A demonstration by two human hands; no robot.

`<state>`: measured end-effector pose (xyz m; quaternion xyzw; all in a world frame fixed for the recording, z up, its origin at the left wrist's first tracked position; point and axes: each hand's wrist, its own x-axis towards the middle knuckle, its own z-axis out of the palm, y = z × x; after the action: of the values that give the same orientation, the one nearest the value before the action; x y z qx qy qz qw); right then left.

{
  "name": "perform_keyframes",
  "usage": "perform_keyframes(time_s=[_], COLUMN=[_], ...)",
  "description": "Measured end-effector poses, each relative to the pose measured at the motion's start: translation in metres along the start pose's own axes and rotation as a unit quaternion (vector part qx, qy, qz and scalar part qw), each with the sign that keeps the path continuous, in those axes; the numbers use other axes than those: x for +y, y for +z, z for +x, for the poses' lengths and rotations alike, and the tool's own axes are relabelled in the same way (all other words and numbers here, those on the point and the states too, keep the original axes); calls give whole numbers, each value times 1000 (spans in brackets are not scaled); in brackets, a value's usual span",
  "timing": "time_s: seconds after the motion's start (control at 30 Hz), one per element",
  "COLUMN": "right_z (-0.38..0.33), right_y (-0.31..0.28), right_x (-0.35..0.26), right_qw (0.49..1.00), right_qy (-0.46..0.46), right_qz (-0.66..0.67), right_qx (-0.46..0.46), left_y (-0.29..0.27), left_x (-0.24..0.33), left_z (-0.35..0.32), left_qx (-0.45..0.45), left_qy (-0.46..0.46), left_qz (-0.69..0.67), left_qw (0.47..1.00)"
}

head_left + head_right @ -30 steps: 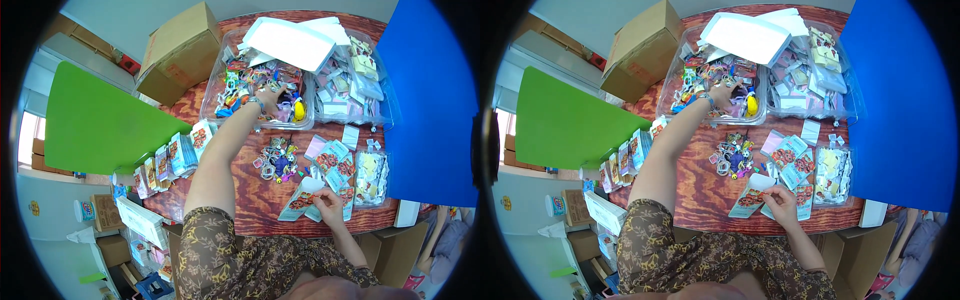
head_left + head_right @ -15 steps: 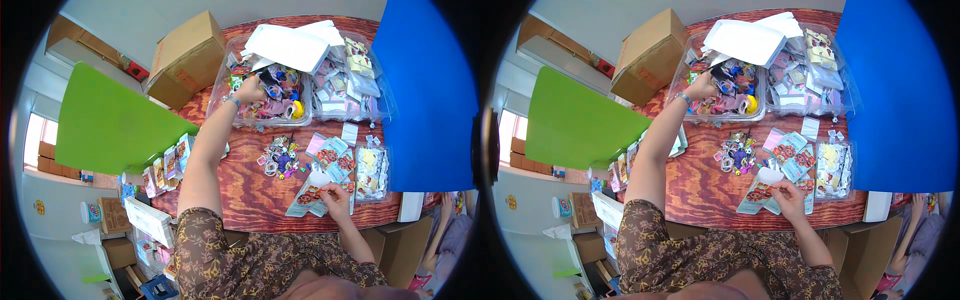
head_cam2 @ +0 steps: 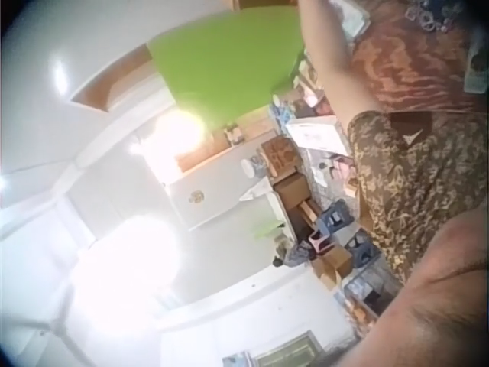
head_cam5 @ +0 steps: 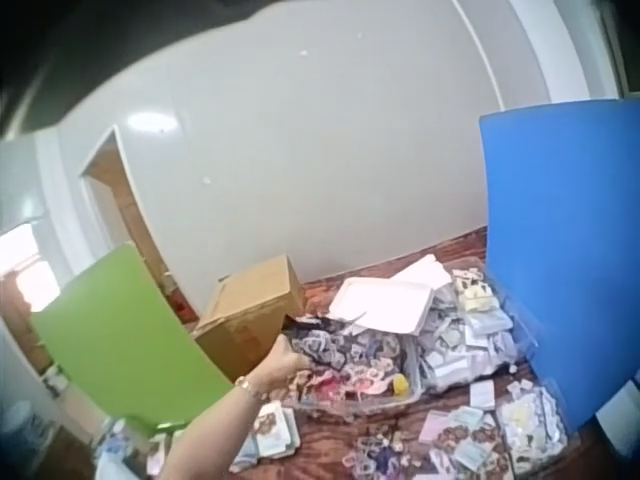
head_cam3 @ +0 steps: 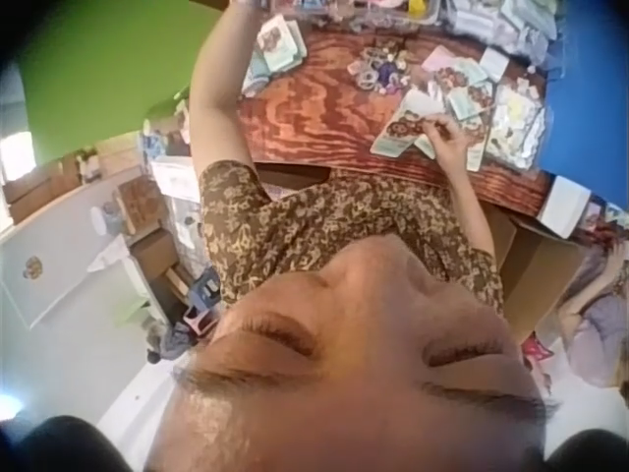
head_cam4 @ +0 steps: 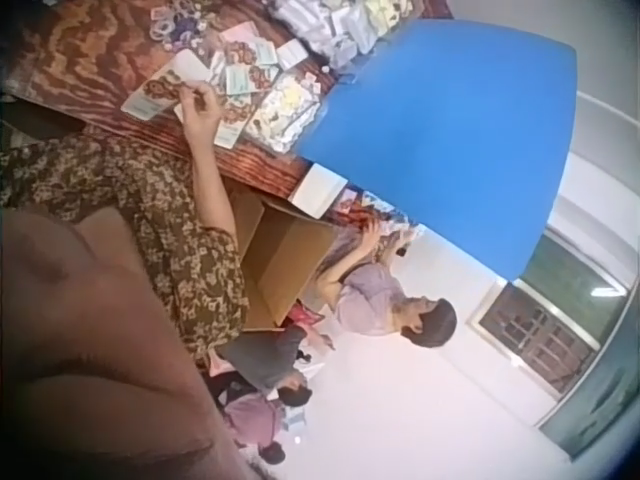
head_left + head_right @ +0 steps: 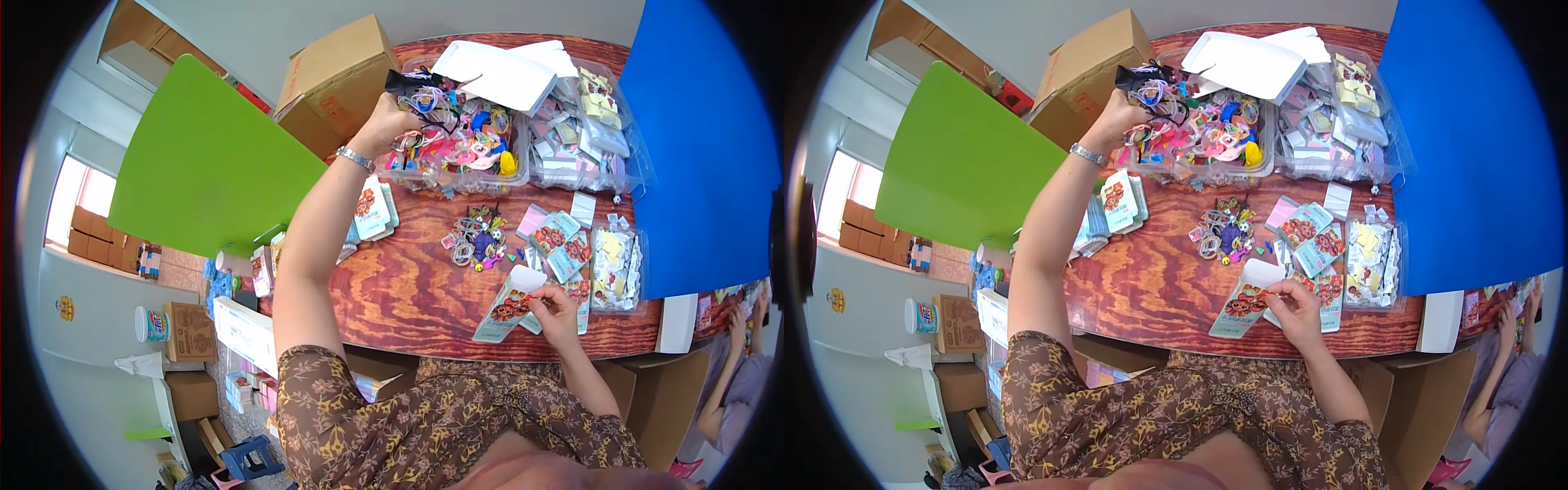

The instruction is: Packaging small plastic toy accessories into clear plastic packets and organizing them on a table.

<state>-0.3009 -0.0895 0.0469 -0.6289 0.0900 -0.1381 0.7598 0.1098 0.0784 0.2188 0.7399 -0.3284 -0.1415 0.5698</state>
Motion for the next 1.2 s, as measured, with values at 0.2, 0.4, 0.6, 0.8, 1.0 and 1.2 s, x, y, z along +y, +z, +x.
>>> perform_keyframes(time_s=[0.2,0.4,0.6,0.8,1.0,1.2], right_z=[-4,-8,-13,-18,-21,-23], right_y=[11,11,15,16,16,29], right_x=[-7,-4,-10,-5,1,-2], right_qw=[999,1000,1000,1000,999,998], right_qy=[29,-2,4,8,30,19], right_qz=[-2,-12,1,4,-1,-13], right_qx=[-14,-29,-23,-23,-20,-50], left_y=[13,49,81,101,83,75], left_x=[-20,-80,-170,-211,-159,-148], left_z=[-57,-99,-105,-98,-90,-115], left_qx=[-101,-147,-148,-117,-199,-166], left_qy=[-66,-129,-93,-44,1,-167], left_qz=[2,-56,-8,20,250,-20], left_qw=[993,979,985,992,948,972])
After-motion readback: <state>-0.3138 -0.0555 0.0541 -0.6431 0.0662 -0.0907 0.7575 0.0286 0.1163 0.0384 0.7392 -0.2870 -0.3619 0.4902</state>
